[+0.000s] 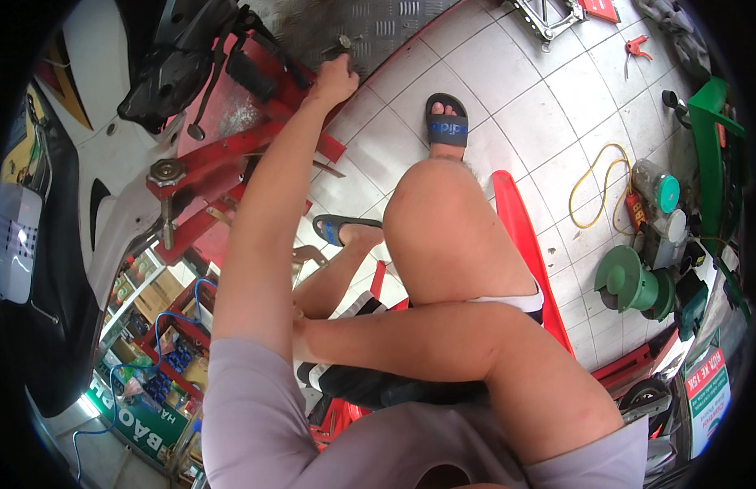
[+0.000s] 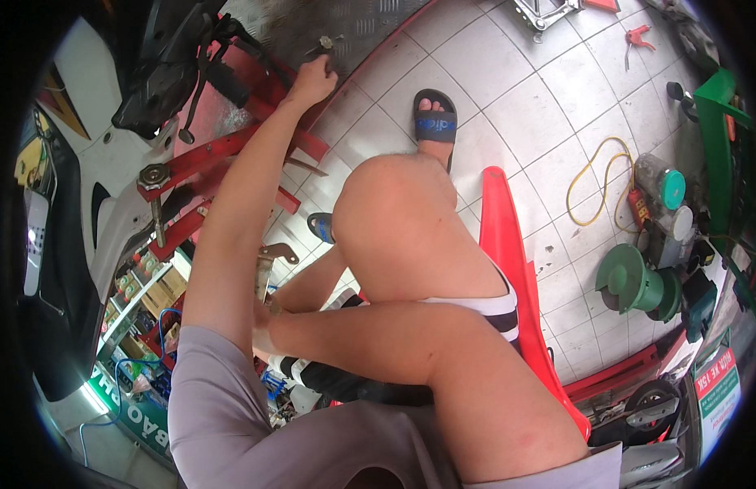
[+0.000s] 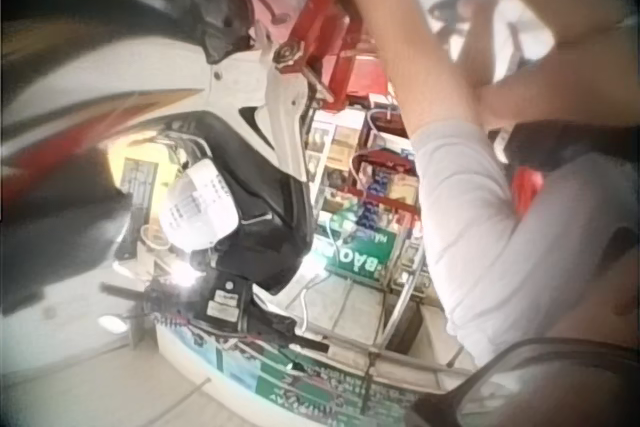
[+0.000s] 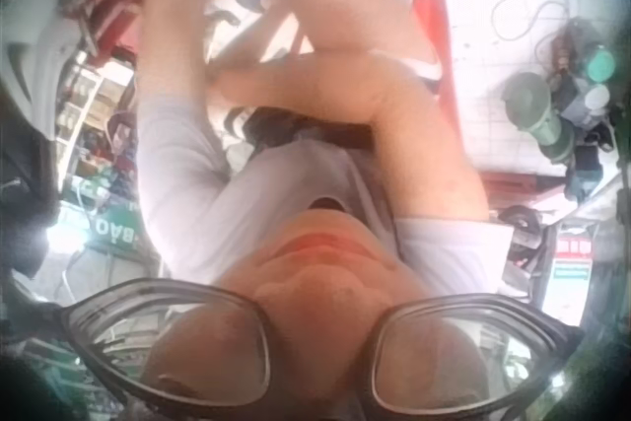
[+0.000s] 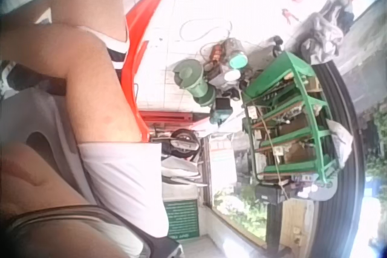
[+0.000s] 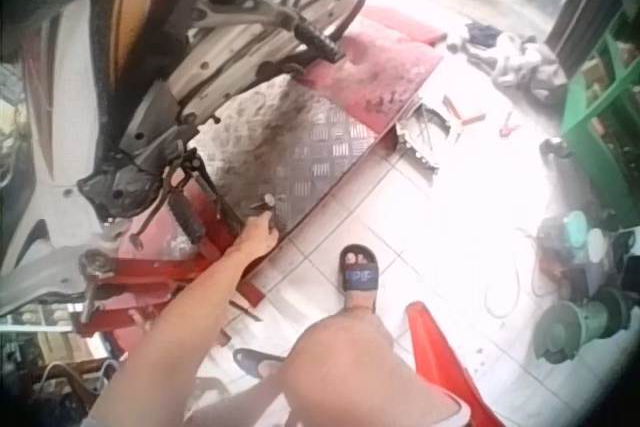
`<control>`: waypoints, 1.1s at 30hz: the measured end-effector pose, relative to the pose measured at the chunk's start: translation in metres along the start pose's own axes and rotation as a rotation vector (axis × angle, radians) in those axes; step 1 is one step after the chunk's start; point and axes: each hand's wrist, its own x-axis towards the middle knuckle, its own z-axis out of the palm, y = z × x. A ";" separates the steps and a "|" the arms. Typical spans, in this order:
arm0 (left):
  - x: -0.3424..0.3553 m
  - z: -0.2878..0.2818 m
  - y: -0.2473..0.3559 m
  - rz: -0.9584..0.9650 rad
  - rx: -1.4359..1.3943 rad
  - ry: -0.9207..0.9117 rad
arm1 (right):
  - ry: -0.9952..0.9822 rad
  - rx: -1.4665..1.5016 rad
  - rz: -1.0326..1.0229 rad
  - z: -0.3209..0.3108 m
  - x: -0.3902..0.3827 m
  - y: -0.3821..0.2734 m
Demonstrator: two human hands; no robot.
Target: The person sits on a red stool and uses a pair of pliers to manipulate and adjust a metal component on a red workbench. They repeatedly grip, bend, and reposition the metal piece while working on the assembly.
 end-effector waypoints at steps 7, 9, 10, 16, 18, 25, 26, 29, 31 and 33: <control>-0.107 -0.125 0.080 0.278 -0.144 -0.157 | -0.075 -0.044 0.081 -0.024 0.006 0.032; -0.173 -0.181 0.074 0.125 -0.303 -0.059 | -0.085 -0.019 0.097 -0.045 -0.005 0.037; -0.206 -0.202 0.070 0.010 -0.394 0.029 | -0.060 -0.015 0.116 -0.045 -0.001 0.041; -0.419 -0.159 0.014 -0.531 -0.727 0.544 | -0.092 -0.123 0.132 -0.041 0.000 0.041; -0.461 -0.116 0.021 -0.694 -0.849 0.564 | -0.081 -0.143 0.170 -0.036 -0.002 0.040; -0.458 -0.084 0.057 -0.638 -1.046 0.662 | 0.091 0.016 0.128 -0.026 -0.016 0.056; -0.458 -0.083 0.055 -0.634 -1.001 0.633 | 0.092 0.003 0.108 -0.025 -0.016 0.057; -0.455 -0.074 0.052 -0.566 -0.878 0.662 | 0.056 0.048 0.112 -0.023 -0.015 0.059; -0.454 -0.077 0.051 -0.563 -0.855 0.634 | 0.049 0.048 0.068 -0.023 -0.014 0.060; -0.451 -0.085 0.054 -0.605 -0.878 0.591 | 0.039 0.033 0.059 -0.024 -0.014 0.064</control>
